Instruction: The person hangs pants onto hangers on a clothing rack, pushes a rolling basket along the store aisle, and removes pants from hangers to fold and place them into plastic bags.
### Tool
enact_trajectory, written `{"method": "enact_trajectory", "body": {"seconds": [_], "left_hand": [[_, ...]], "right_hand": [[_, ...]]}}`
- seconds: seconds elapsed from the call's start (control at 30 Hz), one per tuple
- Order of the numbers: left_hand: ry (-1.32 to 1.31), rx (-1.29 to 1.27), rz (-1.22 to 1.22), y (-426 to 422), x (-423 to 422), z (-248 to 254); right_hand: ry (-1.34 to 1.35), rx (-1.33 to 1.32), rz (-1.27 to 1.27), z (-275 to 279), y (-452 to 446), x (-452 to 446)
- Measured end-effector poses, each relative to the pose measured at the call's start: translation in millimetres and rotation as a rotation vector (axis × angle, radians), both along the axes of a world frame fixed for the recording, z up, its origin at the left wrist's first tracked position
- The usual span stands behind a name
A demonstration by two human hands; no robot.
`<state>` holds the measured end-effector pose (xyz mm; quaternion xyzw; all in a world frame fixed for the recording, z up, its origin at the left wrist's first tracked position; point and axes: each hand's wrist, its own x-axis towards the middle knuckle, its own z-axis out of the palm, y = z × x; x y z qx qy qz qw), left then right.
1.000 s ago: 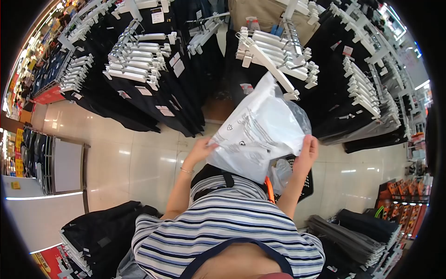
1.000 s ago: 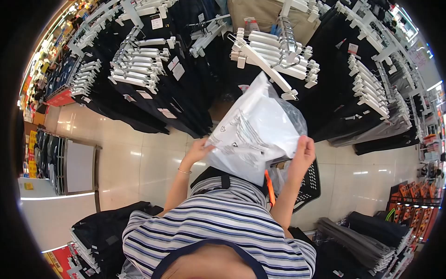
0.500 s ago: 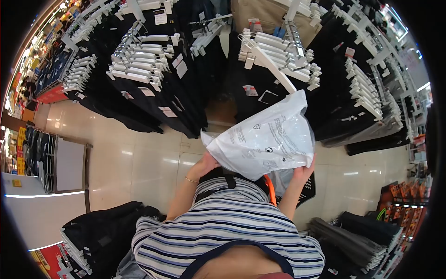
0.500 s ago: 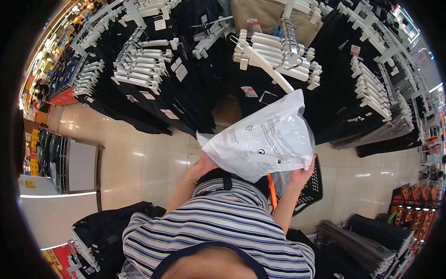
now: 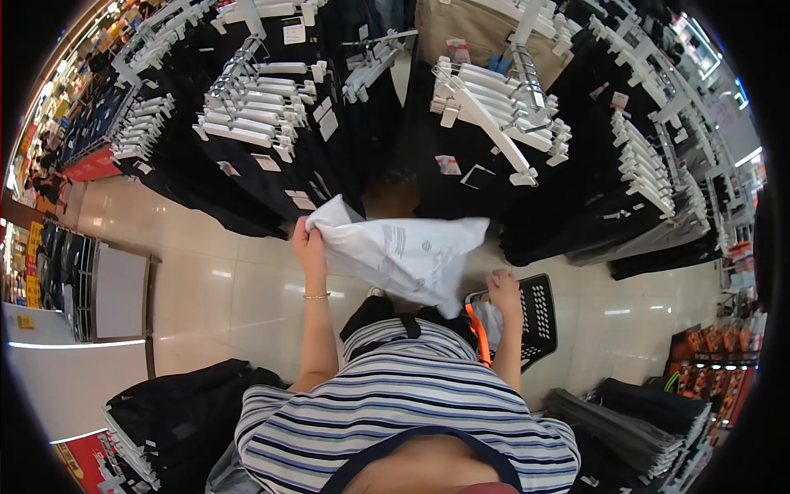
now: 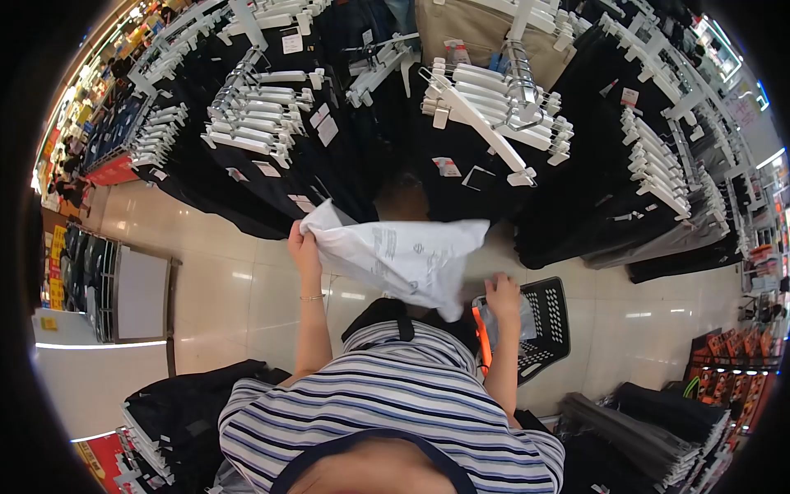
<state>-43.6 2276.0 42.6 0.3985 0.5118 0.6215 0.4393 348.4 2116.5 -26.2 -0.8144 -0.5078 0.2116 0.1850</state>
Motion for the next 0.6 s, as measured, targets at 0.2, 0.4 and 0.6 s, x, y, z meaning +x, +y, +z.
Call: {"method": "enact_trajectory", "body": {"seconds": [0.2, 0.4, 0.6], "left_hand": [[0.379, 0.148, -0.317, 7.7, 23.7, 32.9], [0.566, 0.083, -0.468, 8.6, 68.4, 50.8], [0.573, 0.146, -0.569, 22.9, 73.0, 49.2]], "right_hand": [[0.252, 0.564, 0.278, 134.0, 104.0, -43.9], [0.086, 0.883, 0.467, 173.8, 216.0, -68.9], [-0.423, 0.909, 0.39, 174.6, 263.5, -85.5]]}}
